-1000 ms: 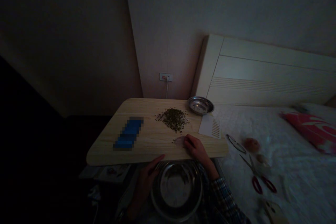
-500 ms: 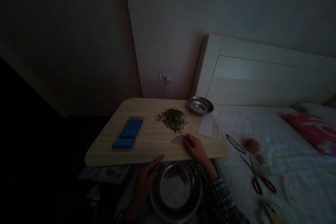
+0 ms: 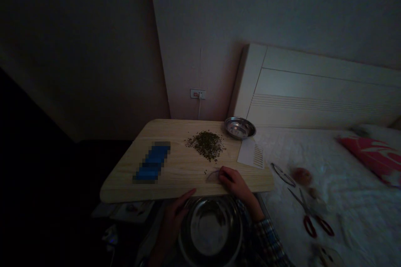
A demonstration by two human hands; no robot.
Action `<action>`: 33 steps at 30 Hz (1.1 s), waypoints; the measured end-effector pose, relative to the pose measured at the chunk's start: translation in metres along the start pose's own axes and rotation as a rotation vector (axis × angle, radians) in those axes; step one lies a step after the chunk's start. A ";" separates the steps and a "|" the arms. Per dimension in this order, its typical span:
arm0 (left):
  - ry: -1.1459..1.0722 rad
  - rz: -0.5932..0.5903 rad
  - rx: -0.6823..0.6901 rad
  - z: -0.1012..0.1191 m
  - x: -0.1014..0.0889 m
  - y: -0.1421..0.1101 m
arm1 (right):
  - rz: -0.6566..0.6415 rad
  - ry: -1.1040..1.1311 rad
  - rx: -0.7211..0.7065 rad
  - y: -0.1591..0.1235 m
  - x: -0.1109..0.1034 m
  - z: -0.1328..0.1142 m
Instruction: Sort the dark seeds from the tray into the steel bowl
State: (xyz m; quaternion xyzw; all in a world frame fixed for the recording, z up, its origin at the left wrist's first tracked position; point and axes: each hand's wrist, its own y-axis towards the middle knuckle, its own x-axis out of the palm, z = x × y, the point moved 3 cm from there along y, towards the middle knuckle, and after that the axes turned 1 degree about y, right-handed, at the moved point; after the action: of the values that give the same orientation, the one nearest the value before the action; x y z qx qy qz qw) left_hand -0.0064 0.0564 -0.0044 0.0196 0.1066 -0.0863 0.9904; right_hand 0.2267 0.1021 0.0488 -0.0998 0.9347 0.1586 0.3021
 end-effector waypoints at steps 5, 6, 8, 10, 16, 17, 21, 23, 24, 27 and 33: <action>-0.006 -0.008 -0.024 0.002 0.000 0.000 | -0.064 0.004 -0.023 -0.008 -0.004 -0.001; -0.002 -0.009 -0.028 0.002 -0.001 0.000 | -0.093 0.000 -0.037 -0.010 -0.005 -0.002; 0.000 -0.013 -0.027 0.001 -0.001 0.001 | -0.149 0.000 -0.063 -0.012 -0.007 -0.004; -0.004 -0.013 -0.027 -0.001 -0.001 0.002 | -0.162 0.028 -0.056 -0.013 -0.008 -0.005; -0.017 0.000 -0.049 -0.004 -0.002 0.002 | 0.034 0.130 0.051 -0.006 -0.005 0.004; -0.022 0.003 -0.056 -0.003 -0.002 0.002 | 0.063 0.118 0.056 -0.004 -0.004 0.006; -0.025 0.008 -0.085 0.001 -0.002 0.003 | 0.134 0.034 0.076 0.002 0.000 0.010; -0.018 0.013 -0.086 0.002 -0.003 0.003 | 0.150 -0.004 0.077 0.003 0.002 0.010; -0.017 0.012 -0.085 0.002 -0.003 0.003 | 0.152 -0.016 0.077 0.003 0.003 0.010; -0.027 0.010 -0.081 0.001 -0.004 0.003 | 0.156 -0.030 0.079 0.002 0.003 0.010; -0.035 0.031 -0.036 -0.003 -0.004 0.006 | 0.159 -0.037 0.089 0.003 0.005 0.011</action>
State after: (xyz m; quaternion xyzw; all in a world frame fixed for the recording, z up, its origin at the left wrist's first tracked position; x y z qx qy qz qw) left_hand -0.0098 0.0633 -0.0062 0.0018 0.0907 -0.0696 0.9934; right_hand 0.2274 0.1082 0.0380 -0.0088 0.9400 0.1423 0.3100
